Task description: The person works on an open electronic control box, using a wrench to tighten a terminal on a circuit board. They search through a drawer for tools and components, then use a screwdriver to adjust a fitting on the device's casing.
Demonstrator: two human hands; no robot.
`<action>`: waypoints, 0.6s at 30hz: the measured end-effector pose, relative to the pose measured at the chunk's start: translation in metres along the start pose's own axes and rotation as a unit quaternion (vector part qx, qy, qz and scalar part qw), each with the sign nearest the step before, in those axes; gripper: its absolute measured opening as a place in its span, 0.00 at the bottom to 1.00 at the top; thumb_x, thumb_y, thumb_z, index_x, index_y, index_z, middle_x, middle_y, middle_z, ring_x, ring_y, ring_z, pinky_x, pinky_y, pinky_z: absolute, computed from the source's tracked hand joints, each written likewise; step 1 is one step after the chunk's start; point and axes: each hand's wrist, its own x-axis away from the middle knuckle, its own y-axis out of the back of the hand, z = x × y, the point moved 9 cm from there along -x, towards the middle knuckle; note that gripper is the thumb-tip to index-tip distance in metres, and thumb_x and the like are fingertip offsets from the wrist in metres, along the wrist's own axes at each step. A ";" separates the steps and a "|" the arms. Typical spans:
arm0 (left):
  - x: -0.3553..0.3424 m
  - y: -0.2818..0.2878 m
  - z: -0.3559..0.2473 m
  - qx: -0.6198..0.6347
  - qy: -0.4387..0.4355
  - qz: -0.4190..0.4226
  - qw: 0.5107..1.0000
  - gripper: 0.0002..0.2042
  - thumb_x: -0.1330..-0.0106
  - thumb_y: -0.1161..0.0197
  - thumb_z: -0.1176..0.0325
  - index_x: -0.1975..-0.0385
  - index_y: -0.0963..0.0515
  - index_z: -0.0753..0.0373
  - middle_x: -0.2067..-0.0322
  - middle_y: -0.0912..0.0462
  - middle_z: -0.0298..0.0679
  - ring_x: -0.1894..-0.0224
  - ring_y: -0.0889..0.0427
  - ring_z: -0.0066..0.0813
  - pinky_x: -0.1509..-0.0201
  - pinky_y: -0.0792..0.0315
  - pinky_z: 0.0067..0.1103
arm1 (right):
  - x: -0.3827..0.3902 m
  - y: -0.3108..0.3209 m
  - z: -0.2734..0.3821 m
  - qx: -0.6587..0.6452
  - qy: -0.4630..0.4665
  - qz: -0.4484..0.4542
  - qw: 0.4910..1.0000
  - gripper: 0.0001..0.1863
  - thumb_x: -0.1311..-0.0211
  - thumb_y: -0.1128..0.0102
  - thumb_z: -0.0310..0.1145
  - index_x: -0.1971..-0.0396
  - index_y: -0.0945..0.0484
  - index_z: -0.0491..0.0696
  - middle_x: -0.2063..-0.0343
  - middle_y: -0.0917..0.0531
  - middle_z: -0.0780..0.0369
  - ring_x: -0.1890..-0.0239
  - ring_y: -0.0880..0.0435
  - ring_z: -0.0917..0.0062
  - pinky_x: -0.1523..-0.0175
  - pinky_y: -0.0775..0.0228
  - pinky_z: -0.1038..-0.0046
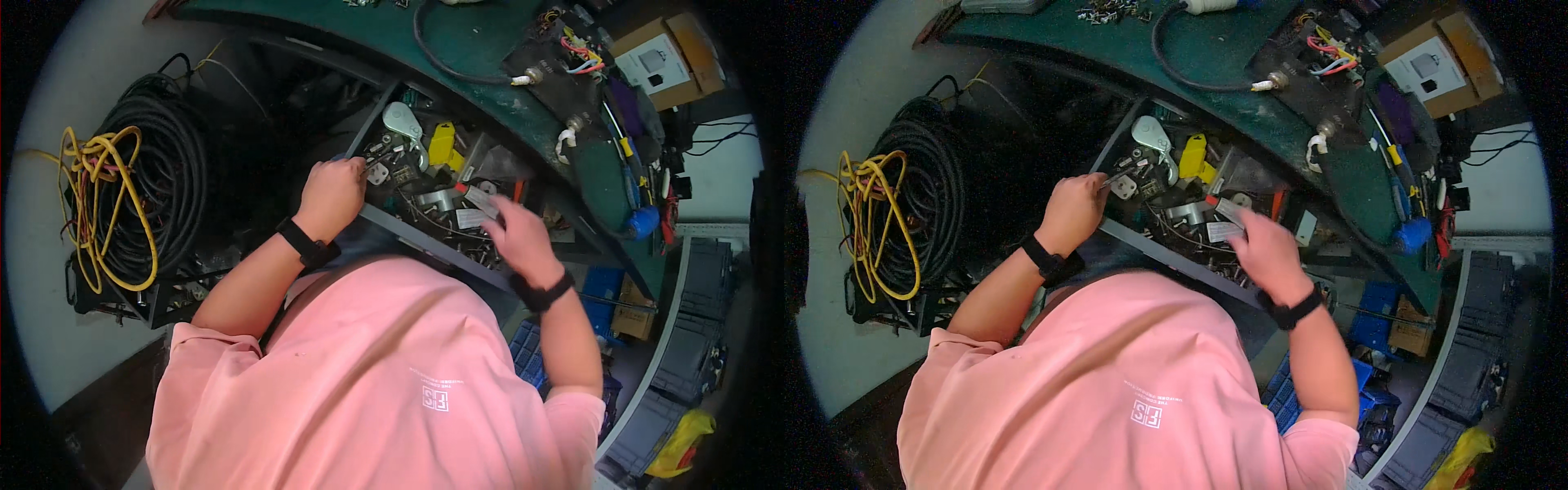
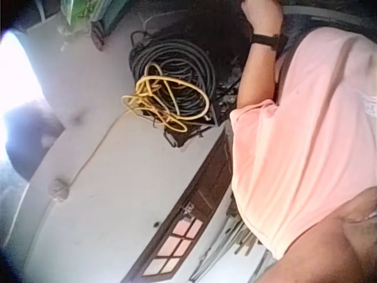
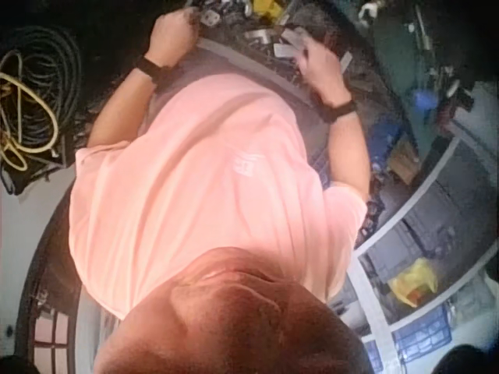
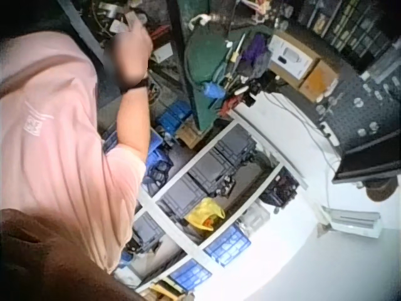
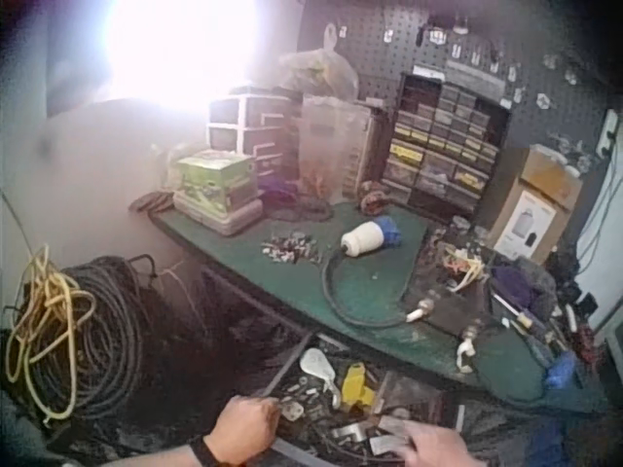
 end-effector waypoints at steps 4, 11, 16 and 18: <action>0.000 -0.009 0.000 -0.015 -0.017 0.008 1.000 0.07 0.38 0.46 0.72 0.77 0.23 0.63 0.78 0.19 0.49 0.72 0.18 0.49 0.63 0.28 0.39 | 0.059 -0.023 -0.007 -0.015 -0.035 0.138 0.990 0.16 0.37 0.44 0.45 0.68 0.17 0.47 0.68 0.16 0.52 0.62 0.18 0.54 0.57 0.27 0.56; 0.000 -0.011 -0.023 -0.115 -0.065 0.037 0.991 0.08 0.39 0.46 0.72 0.79 0.23 0.61 0.79 0.19 0.48 0.74 0.18 0.47 0.64 0.29 0.38 | 0.080 -0.036 -0.017 -0.001 -0.042 0.129 0.991 0.15 0.37 0.45 0.42 0.73 0.16 0.46 0.71 0.17 0.51 0.65 0.18 0.53 0.59 0.27 0.56; 0.002 -0.008 -0.035 -0.144 -0.094 0.023 0.985 0.09 0.37 0.47 0.71 0.78 0.23 0.62 0.79 0.19 0.47 0.74 0.18 0.47 0.64 0.31 0.37 | 0.077 -0.055 -0.026 -0.003 0.019 0.208 0.978 0.18 0.37 0.48 0.43 0.73 0.17 0.45 0.71 0.17 0.50 0.65 0.18 0.53 0.58 0.27 0.54; 0.001 -0.007 -0.039 -0.144 -0.093 0.025 0.985 0.09 0.37 0.46 0.70 0.77 0.23 0.63 0.79 0.19 0.48 0.73 0.18 0.48 0.64 0.30 0.38 | 0.076 -0.058 -0.026 -0.002 0.034 0.227 0.973 0.18 0.37 0.48 0.43 0.73 0.17 0.44 0.71 0.16 0.49 0.64 0.17 0.53 0.58 0.27 0.54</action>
